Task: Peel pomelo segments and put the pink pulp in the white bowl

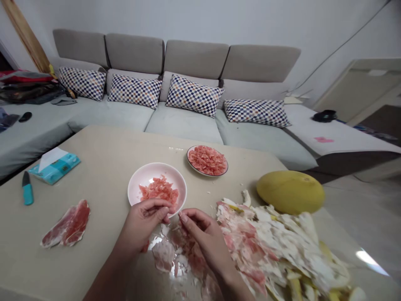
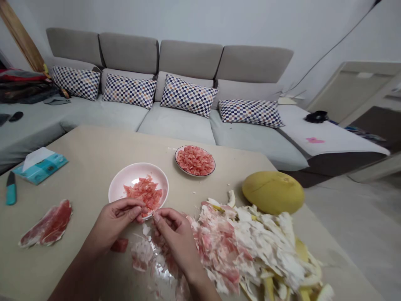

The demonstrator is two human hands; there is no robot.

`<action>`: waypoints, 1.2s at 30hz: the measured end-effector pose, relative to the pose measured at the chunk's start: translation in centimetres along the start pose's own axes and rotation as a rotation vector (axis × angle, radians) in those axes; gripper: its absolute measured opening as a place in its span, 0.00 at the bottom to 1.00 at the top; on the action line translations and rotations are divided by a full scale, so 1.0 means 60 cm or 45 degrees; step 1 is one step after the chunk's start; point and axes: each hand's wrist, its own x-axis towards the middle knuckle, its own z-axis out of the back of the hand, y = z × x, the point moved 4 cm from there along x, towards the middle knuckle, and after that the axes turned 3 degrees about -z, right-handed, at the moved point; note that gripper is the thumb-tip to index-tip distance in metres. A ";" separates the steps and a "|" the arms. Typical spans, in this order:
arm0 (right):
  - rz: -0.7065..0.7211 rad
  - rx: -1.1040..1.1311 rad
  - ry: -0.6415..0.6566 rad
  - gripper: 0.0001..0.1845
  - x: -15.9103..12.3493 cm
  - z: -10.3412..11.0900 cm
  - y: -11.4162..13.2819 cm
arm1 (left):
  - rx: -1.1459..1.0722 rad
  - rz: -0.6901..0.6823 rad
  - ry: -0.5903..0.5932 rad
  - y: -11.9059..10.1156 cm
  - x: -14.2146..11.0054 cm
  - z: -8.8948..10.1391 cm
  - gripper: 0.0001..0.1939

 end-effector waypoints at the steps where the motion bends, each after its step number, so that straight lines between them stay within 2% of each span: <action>1: -0.007 0.022 0.004 0.14 0.000 -0.001 0.000 | -0.035 0.018 0.024 0.000 0.000 -0.002 0.11; 7: -0.059 0.150 0.038 0.15 -0.001 -0.005 0.003 | -0.050 0.021 0.081 0.000 0.002 -0.009 0.11; 9: -0.066 0.155 0.040 0.15 -0.002 -0.006 0.004 | 0.074 -0.101 -0.026 -0.001 0.006 -0.002 0.10; 12: -0.075 0.140 0.025 0.16 -0.003 -0.007 0.004 | 0.406 -0.412 -0.216 -0.012 0.004 0.007 0.12; 14: -0.065 0.109 0.013 0.16 -0.004 -0.008 0.006 | 0.554 -0.541 -0.173 -0.018 -0.001 0.001 0.11; 17: -0.020 0.019 -0.010 0.17 -0.006 -0.008 0.012 | 0.607 -0.619 -0.021 -0.024 -0.013 -0.014 0.08; 20: 0.022 -0.097 -0.050 0.17 -0.008 -0.008 0.017 | 0.646 -0.672 0.014 -0.028 -0.023 -0.022 0.07; 26: 0.167 -0.339 -0.071 0.12 -0.008 -0.008 0.021 | 0.692 -0.681 0.029 -0.023 -0.021 -0.025 0.07; 29: 0.227 -0.441 -0.098 0.12 -0.007 0.006 0.029 | 0.721 -0.626 0.065 -0.026 -0.021 -0.020 0.07; 31: 0.236 -0.581 -0.107 0.12 -0.007 0.023 0.038 | 0.759 -0.552 0.040 -0.031 -0.023 -0.004 0.08; 33: 0.243 -0.818 -0.085 0.12 -0.007 0.042 0.046 | 0.822 -0.451 -0.043 -0.037 -0.029 0.025 0.08; 36: 0.353 -1.200 -0.129 0.05 -0.007 0.068 0.053 | 0.991 -0.354 -0.124 -0.040 -0.041 0.079 0.10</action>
